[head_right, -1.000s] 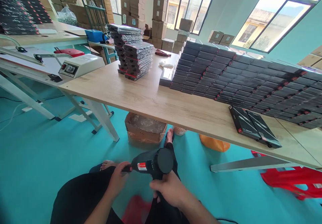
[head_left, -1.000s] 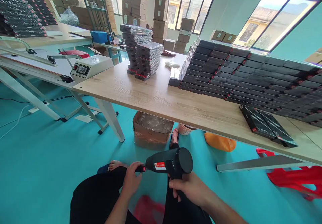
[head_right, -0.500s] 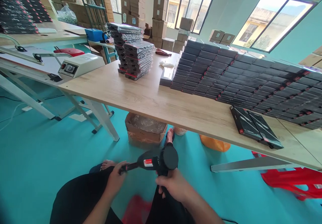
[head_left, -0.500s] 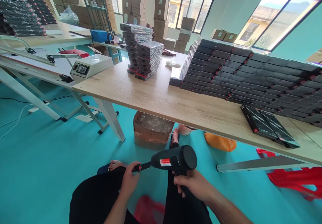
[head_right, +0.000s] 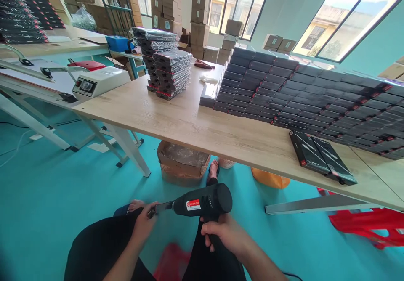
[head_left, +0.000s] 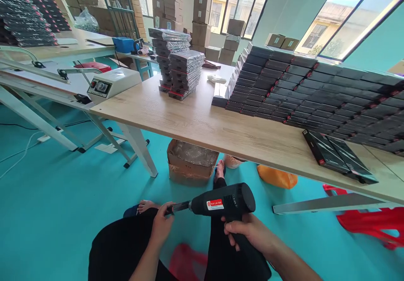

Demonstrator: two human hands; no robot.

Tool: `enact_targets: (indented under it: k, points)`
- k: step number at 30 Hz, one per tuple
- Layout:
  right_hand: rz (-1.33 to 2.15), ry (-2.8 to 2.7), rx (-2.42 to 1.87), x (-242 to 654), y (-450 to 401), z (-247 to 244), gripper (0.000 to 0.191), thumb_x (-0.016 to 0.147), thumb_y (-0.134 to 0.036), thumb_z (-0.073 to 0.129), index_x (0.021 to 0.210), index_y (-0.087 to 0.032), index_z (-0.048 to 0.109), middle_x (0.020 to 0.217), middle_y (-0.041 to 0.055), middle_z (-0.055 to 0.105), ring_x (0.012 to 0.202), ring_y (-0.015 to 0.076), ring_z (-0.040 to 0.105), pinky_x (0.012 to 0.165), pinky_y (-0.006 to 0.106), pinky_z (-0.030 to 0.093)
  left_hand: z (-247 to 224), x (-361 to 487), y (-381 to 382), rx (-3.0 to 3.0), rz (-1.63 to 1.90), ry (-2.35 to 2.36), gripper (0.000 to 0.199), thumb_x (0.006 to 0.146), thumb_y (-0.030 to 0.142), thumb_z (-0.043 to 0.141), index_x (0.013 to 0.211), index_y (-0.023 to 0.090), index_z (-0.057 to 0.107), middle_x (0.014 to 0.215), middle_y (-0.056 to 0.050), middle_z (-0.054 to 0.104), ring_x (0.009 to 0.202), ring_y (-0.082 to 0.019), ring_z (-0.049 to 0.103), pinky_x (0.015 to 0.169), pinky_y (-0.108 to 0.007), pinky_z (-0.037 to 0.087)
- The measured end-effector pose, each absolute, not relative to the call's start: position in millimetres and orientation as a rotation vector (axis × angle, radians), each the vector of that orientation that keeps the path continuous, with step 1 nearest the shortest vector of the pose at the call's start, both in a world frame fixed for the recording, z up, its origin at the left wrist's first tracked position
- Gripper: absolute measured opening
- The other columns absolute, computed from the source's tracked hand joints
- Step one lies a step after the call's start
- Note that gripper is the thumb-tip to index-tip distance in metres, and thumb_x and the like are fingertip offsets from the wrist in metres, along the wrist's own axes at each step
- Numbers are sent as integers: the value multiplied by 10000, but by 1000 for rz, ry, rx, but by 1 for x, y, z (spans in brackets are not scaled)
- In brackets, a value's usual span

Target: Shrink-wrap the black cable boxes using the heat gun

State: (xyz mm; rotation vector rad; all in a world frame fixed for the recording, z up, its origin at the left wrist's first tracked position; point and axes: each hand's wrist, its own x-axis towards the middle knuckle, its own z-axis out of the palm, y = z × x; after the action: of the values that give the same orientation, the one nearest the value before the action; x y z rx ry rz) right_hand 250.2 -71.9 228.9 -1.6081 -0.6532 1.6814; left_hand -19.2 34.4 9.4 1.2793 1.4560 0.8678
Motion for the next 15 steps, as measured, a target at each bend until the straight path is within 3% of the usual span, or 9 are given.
enact_targets:
  k: [11,15]
  points:
    - [1581,-691,-1684,241,-82,225,268,681,-335,685,890,-170,658,580,-29,590,552,152,544,543,294,453,12,-19,34,1248,861,1452,419,588,273,574,964,231,754,1088,-91,765,1031,-299,696,987,-453,509]
    - [1716,-749,-1587,227,-86,220,234,656,-300,683,849,-171,655,593,-31,579,526,146,539,507,290,444,8,-18,35,1312,900,1436,403,576,243,573,930,238,766,1073,-75,773,1050,-290,696,1027,-457,496]
